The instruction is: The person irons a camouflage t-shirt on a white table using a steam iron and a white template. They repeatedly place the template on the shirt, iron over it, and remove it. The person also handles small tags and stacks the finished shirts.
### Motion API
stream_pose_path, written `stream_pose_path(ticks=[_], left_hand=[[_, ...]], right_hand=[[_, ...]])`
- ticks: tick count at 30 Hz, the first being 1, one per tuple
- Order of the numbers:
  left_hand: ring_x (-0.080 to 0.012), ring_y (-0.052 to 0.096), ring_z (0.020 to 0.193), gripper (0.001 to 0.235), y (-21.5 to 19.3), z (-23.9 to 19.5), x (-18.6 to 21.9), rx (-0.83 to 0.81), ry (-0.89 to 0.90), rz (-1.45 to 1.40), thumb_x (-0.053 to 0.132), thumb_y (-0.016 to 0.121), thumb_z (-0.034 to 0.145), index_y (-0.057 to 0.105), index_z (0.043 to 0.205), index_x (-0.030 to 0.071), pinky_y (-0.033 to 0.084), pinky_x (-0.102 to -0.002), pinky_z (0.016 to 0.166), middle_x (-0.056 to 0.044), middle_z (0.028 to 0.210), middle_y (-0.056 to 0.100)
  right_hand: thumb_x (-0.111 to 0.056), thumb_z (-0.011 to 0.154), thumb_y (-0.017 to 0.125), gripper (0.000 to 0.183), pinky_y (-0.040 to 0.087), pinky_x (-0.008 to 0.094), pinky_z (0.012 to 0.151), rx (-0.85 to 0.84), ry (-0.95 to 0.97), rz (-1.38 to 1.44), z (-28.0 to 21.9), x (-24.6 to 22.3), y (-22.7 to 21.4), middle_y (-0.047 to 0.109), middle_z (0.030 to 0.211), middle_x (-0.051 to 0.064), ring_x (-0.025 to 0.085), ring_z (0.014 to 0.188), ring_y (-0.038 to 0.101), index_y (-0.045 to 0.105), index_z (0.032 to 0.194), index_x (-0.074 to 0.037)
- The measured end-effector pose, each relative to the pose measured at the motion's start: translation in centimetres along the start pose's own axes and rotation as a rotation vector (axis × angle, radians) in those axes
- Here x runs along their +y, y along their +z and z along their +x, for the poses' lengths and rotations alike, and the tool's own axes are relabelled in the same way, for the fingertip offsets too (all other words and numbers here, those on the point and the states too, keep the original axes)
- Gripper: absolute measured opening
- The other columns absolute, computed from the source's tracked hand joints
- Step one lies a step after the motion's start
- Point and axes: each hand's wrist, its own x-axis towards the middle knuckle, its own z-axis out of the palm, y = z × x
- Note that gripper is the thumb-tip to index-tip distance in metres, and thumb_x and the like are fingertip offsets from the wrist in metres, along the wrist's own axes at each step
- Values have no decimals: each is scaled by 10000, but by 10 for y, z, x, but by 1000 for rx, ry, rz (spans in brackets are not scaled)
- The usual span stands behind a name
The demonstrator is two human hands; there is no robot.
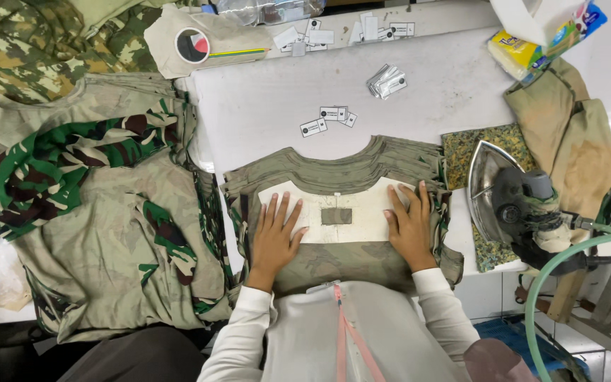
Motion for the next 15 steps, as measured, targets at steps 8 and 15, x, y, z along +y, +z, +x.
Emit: stream_pose_path(ticks=[8,15], left_hand=[[-330,253,1301,604,0,1,-8,-44,5,-3,585,374,820,387,1324,253,201,-457,1050,-79,1400,320],[-332,251,1302,608,0,5,-12,-75,8,-14,586,388,809,383,1326,265,200,-464,1048,-76,1412,306]], right_hand=[[-265,893,418,372,147,540,1035,-37,-9,-89,-5,-1,5,415,1237,103,404,1274,249,526,1248,-246],[-336,920,330,428,49,570,1035,-24,-35,-271,-1,-16,8,450,1270,153,318,1208,396,505,1275,-175]])
